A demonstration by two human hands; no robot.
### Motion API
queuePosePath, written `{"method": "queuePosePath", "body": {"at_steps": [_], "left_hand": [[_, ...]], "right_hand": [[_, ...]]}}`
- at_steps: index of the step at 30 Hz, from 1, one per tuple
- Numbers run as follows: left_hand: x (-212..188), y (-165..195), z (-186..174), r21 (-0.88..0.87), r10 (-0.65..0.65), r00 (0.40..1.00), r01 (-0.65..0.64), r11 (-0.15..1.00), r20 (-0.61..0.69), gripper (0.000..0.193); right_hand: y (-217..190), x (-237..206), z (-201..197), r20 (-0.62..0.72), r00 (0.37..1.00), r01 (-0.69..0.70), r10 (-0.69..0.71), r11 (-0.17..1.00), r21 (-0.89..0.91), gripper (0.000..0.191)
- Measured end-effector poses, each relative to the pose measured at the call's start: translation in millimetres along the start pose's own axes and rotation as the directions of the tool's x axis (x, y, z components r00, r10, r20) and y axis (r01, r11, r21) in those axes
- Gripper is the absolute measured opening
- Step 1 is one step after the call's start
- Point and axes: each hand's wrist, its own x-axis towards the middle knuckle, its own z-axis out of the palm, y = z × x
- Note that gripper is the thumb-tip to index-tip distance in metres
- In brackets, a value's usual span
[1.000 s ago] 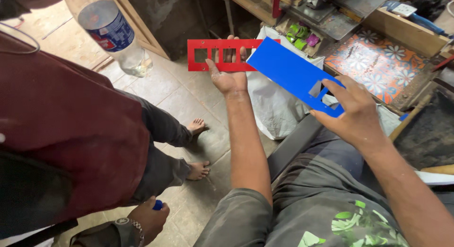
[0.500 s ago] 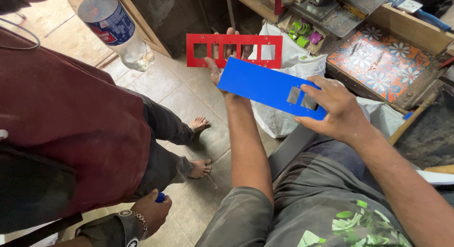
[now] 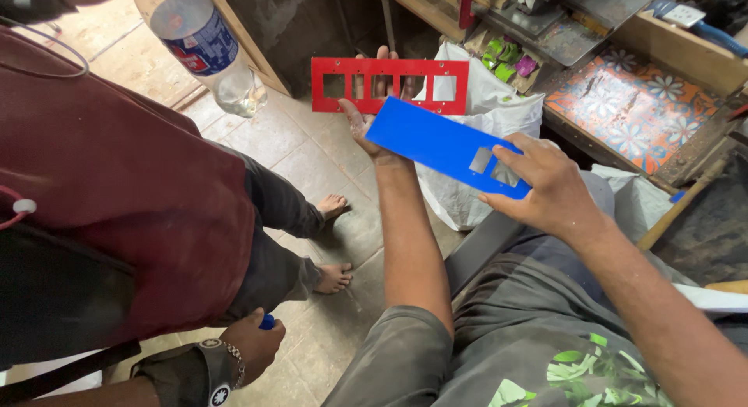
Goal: The person uses a manual press to punch rectangular holes into green and pink plastic sheets. They place each sheet under the press, operate the lever, and stack the finished pieces. At the end, they show a red and a blue punched piece to another person.
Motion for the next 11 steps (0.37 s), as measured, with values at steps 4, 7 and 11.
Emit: {"method": "queuePosePath", "body": {"at_steps": [4, 7, 11], "left_hand": [[4.6, 1.9, 7.0, 0.001, 0.013, 1.0, -0.013, 1.0, 0.005, 0.076], [-2.2, 3.3, 11.1, -0.02, 0.014, 1.0, -0.014, 1.0, -0.001, 0.077], [4.8, 6.1, 18.4, 0.026, 0.021, 0.999, -0.022, 0.999, 0.037, 0.079]], "right_hand": [[-0.4, -2.7, 0.9, -0.051, 0.998, 0.037, -0.037, 0.999, 0.007, 0.066], [-1.8, -9.1, 7.7, -0.039, 0.999, 0.011, -0.01, 1.0, 0.026, 0.067], [-0.4, -8.2, 15.9, -0.08, 0.996, 0.049, -0.048, 0.999, 0.015, 0.068]]}}
